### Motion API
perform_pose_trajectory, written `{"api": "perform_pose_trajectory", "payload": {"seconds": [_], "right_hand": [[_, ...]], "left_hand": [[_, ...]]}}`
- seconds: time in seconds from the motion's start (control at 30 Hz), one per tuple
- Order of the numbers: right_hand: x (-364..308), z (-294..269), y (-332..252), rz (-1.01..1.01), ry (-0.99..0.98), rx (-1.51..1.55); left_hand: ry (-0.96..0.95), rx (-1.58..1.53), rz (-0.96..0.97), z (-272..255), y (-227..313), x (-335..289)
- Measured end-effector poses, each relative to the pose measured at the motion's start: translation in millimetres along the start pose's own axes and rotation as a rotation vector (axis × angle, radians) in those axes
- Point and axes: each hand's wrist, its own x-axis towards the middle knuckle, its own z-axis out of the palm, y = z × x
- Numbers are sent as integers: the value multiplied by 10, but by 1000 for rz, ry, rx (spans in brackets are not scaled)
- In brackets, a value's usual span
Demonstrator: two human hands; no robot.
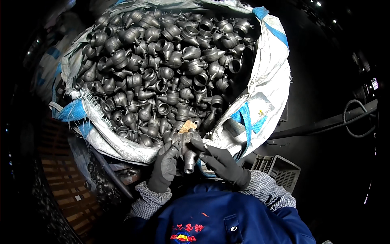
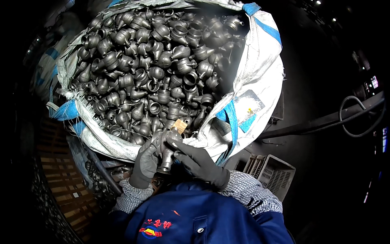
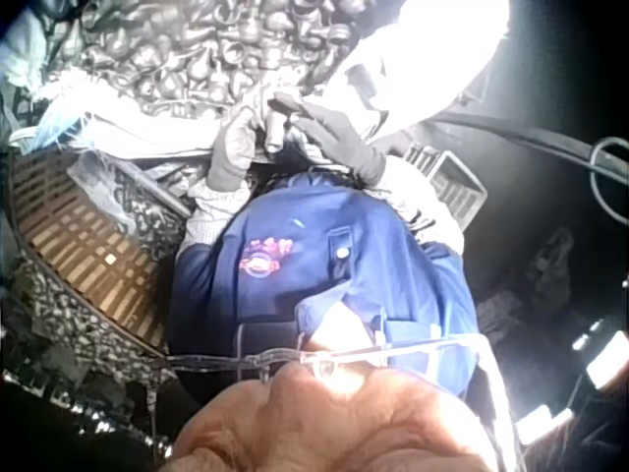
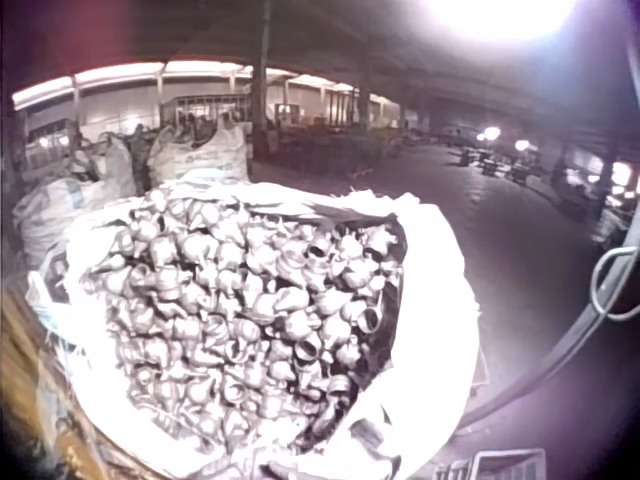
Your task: The person holds various metal pipe fittings from a large bag and uses a small tool to scrape or clean the edges and interior surfaces.
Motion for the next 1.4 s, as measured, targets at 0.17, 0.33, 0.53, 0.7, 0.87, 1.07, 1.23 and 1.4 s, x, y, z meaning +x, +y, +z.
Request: {"api": "perform_pose_trajectory", "payload": {"seconds": [0.17,0.33,0.53,0.7,0.87,1.07,1.23,1.4], "right_hand": [[-11,-100,-86,236,-166,189],[28,-34,-178,194,-7,292],[17,-154,-165,440,27,480],[-39,-122,59,554,206,467],[-44,37,0,552,90,443],[-38,16,246,412,77,221],[-4,-28,419,157,187,54],[35,-160,387,217,83,63]], "left_hand": [[-43,38,6,52,93,-86],[36,157,22,147,187,-104],[64,100,23,232,218,-148],[-61,104,82,104,193,-133],[-16,155,99,231,82,-158],[-112,40,66,362,214,-227],[-235,-495,-119,151,190,-83],[-253,-672,-115,178,200,-29]]}}
